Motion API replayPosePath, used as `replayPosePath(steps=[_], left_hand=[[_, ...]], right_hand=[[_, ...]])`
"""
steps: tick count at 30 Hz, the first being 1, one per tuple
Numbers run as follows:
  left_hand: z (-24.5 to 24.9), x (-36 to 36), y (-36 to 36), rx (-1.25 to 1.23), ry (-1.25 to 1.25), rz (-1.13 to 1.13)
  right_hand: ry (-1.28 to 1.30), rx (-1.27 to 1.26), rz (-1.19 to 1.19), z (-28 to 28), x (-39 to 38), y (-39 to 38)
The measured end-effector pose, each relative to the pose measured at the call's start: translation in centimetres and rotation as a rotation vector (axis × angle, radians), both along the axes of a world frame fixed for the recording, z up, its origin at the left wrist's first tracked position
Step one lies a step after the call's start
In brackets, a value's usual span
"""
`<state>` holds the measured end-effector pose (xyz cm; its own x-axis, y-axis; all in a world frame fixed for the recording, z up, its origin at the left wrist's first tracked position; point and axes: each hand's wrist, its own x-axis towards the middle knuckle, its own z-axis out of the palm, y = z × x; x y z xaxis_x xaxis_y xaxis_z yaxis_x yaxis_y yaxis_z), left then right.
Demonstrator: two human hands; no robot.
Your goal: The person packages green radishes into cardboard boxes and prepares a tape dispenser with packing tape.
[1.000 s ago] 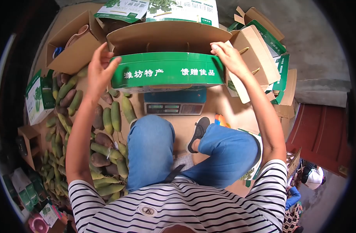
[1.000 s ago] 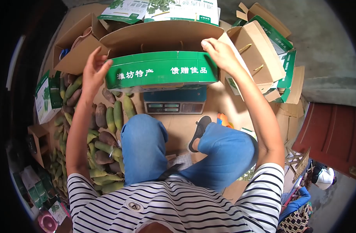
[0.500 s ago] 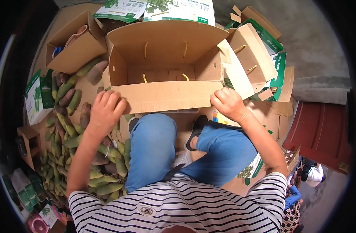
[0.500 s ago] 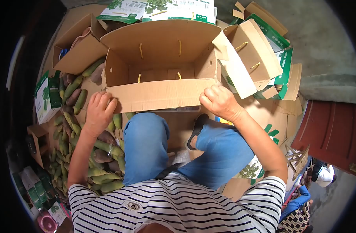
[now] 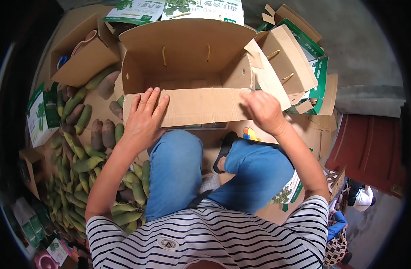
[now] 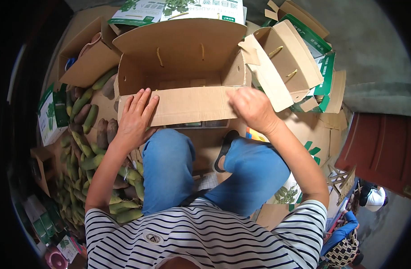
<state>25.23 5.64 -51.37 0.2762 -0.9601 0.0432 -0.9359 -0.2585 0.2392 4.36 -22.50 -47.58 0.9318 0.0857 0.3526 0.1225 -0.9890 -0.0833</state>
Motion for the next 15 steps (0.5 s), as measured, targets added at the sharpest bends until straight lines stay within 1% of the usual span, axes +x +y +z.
replayPosePath(steps=[1,2,4,5,6,8,9,10,13,14,15], left_hand=[[0.0,0.0,0.0,-0.003,-0.002,0.003],[0.2,0.0,0.0,0.005,0.018,0.006],[1.3,0.0,0.1,0.023,0.06,0.011],[2.3,-0.2,0.2,-0.011,0.074,0.022],[3.6,-0.5,0.3,-0.044,0.089,0.032],[6.3,-1.3,0.1,-0.118,0.079,0.025],[6.7,-1.9,-0.4,-0.119,0.09,0.006],[7.2,-2.4,-1.0,-0.12,0.1,-0.013],[7.1,-4.4,-3.9,-0.133,0.045,-0.053],[6.6,-5.1,-4.9,-0.133,0.006,-0.069],[6.1,-5.7,-6.0,-0.133,-0.034,-0.083]], right_hand=[[-0.036,-0.007,-0.08,0.3,0.2,-0.3],[-0.034,0.074,-0.154,0.3,0.0,-1.0],[-0.013,0.368,-0.364,1.3,-0.5,-1.1],[-0.003,0.516,-0.468,2.1,-0.8,-1.0],[-0.043,0.67,-0.496,2.9,-1.1,-0.8],[-0.004,0.779,-0.545,3.0,-2.0,-1.7],[0.015,0.832,-0.567,3.0,-2.5,-2.4],[0.086,0.956,-0.605,2.4,-2.8,-3.2],[0.319,1.148,-0.59,-1.7,-3.8,-5.3],[0.37,0.951,-0.58,-3.1,-4.0,-5.7],[0.276,0.884,-0.528,-3.9,-3.9,-5.4]])
